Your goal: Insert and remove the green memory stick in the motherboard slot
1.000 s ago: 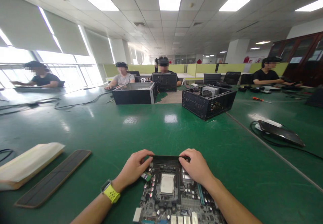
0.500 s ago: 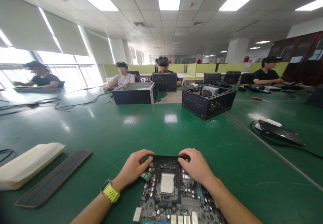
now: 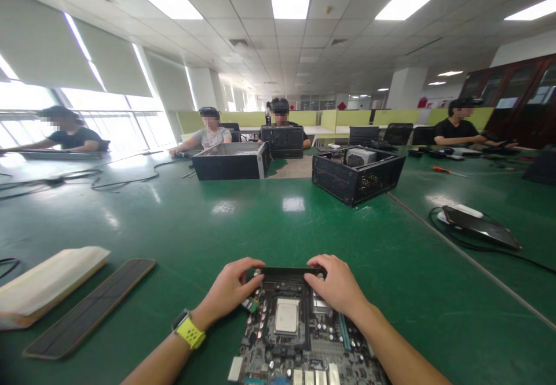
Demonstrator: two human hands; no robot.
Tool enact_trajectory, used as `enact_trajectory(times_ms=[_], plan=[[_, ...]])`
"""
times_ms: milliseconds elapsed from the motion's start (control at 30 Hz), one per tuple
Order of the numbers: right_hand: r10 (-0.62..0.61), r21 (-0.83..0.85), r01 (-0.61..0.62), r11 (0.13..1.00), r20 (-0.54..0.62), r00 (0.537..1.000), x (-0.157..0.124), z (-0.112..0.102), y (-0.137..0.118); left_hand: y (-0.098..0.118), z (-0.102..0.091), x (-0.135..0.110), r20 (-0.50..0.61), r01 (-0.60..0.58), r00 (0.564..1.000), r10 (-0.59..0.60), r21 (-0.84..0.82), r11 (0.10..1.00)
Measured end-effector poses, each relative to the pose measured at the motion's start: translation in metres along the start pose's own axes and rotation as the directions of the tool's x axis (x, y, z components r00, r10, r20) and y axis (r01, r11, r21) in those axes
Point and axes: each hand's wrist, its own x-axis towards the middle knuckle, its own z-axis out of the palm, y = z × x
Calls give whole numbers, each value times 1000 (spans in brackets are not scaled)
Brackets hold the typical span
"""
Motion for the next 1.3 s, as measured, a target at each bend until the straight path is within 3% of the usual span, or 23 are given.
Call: enact_trajectory(times_ms=[200,300,400,467,567,633,700,933,1033,1133,1233,1300], plan=[[0,6,0,1000,-49,999,0,-7,-4,3,-3,1,-13,15,1000,-15,-36,999],[-65,-18,64,998,-86,994,-10,-18,-28,2,-7,3,-98,58,993,-62,-46,997],[-194,-65,195,979,29,981,-28,-16,-62,-3,-10,5,-216,131,967,-138,-45,990],[-328,-129,343,930,121,937,-42,-2,-79,-7,-10,6,-272,184,944,-188,-42,982],[-553,-289,584,759,188,812,-54,35,-88,-11,-8,5,-322,246,915,-245,-37,969],[-643,-400,656,640,187,742,-58,58,-86,-11,-7,4,-322,254,913,-251,-33,967],[-680,-459,662,592,157,717,-59,75,-84,-10,-6,4,-309,242,921,-239,-31,970],[-665,-520,587,620,49,745,-60,104,-84,-9,-2,5,-289,224,932,-218,-11,975],[-612,-513,584,629,137,779,-59,113,-82,-8,-1,5,-279,240,932,-231,-4,971],[-584,-471,621,627,243,774,-59,114,-77,-8,-2,5,-274,254,930,-245,-2,967],[-545,-432,660,614,373,751,-60,104,-75,-9,-3,4,-273,254,930,-245,-5,967],[-475,-421,632,650,424,771,-59,89,-74,-10,-2,4,-266,255,931,-248,-9,967]])
